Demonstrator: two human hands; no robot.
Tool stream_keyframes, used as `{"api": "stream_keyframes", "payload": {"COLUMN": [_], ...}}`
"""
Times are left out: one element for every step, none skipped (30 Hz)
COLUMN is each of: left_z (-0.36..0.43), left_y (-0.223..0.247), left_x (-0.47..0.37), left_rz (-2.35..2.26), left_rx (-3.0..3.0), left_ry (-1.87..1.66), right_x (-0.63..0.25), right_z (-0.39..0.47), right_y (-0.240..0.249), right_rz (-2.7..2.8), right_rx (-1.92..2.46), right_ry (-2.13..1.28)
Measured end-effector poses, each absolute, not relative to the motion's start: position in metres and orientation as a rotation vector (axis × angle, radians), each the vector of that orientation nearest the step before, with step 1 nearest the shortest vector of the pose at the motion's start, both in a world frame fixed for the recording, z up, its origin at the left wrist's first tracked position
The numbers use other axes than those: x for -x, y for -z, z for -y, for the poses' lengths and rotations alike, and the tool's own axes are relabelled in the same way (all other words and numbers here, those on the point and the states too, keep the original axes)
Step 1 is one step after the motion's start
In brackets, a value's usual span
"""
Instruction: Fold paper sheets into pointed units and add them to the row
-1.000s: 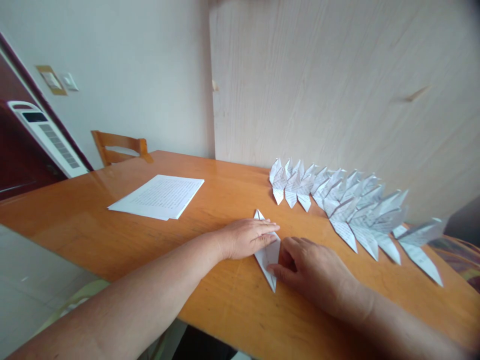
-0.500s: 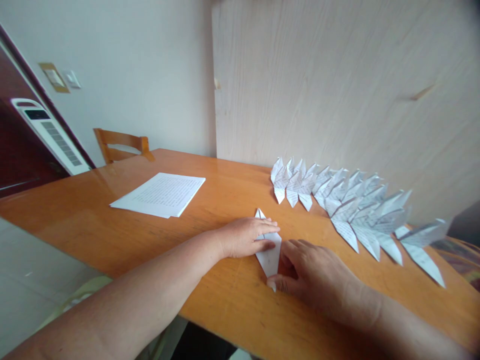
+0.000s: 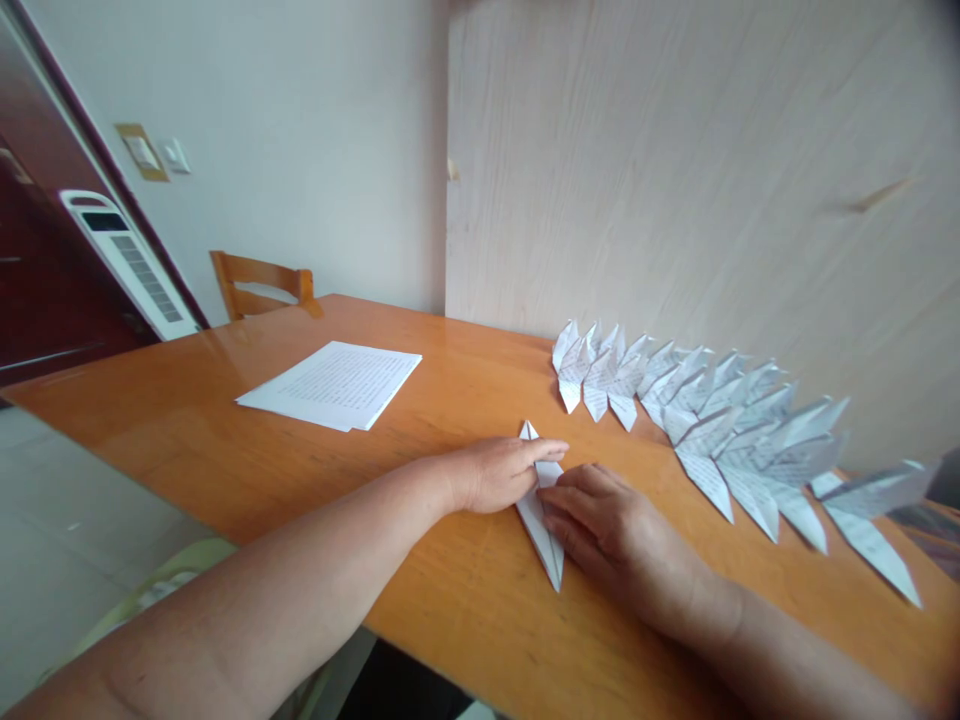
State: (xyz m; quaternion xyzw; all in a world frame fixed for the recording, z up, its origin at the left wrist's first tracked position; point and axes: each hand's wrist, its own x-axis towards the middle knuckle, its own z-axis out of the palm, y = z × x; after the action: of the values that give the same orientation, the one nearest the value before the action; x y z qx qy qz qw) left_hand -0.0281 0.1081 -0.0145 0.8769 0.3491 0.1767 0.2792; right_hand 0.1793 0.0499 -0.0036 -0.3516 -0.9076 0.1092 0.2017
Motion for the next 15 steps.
{"api": "stream_keyframes", "payload": {"left_z": [-0.108, -0.109, -0.109, -0.110, -0.111, -0.112, -0.113, -0.114, -0.116, -0.118, -0.120, -0.122, -0.123, -0.125, -0.126], "left_y": [0.015, 0.014, 0.014, 0.014, 0.013, 0.013, 0.012, 0.012, 0.011, 0.011, 0.011, 0.010, 0.010, 0.010, 0.010], "left_x": [0.028, 0.029, 0.029, 0.029, 0.029, 0.030, 0.030, 0.031, 0.031, 0.031, 0.032, 0.032, 0.032, 0.033, 0.033], "left_rz": [-0.938, -0.938, -0.935, -0.929, -0.921, -0.912, -0.902, -0.891, -0.879, -0.867, -0.857, -0.851, -0.846, -0.844, -0.841], "left_rx": [-2.337, -2.325, -2.315, -2.306, -2.297, -2.287, -2.276, -2.263, -2.249, -2.234, -2.217, -2.198, -2.177, -2.151, -2.124], "left_ry": [-0.470, -0.465, -0.458, -0.450, -0.442, -0.437, -0.431, -0.426, -0.420, -0.418, -0.421, -0.426, -0.432, -0.436, -0.439], "right_x": [-0.179, -0.178, -0.178, -0.177, -0.176, -0.175, -0.174, -0.173, -0.172, -0.171, -0.170, -0.169, -0.168, -0.166, -0.165], "right_z": [-0.050, -0.050, -0.050, -0.049, -0.049, -0.048, -0.048, -0.047, -0.047, -0.046, -0.046, -0.047, -0.047, -0.047, -0.048], "right_y": [0.005, 0.006, 0.006, 0.006, 0.005, 0.004, 0.002, 0.001, 0.000, -0.001, -0.001, -0.001, 0.000, 0.000, 0.001], "right_rz": [2.558, 2.577, 2.592, 2.608, 2.624, 2.642, 2.661, 2.679, 2.696, 2.711, 2.726, 2.741, 2.755, 2.768, 2.780], "right_rx": [0.975, 0.970, 0.966, 0.962, 0.962, 0.962, 0.967, 0.972, 0.980, 0.991, 1.007, 1.029, 1.056, 1.087, 1.116], "right_ry": [-0.284, -0.265, -0.249, -0.237, -0.226, -0.216, -0.204, -0.191, -0.175, -0.159, -0.142, -0.124, -0.102, -0.079, -0.054]}}
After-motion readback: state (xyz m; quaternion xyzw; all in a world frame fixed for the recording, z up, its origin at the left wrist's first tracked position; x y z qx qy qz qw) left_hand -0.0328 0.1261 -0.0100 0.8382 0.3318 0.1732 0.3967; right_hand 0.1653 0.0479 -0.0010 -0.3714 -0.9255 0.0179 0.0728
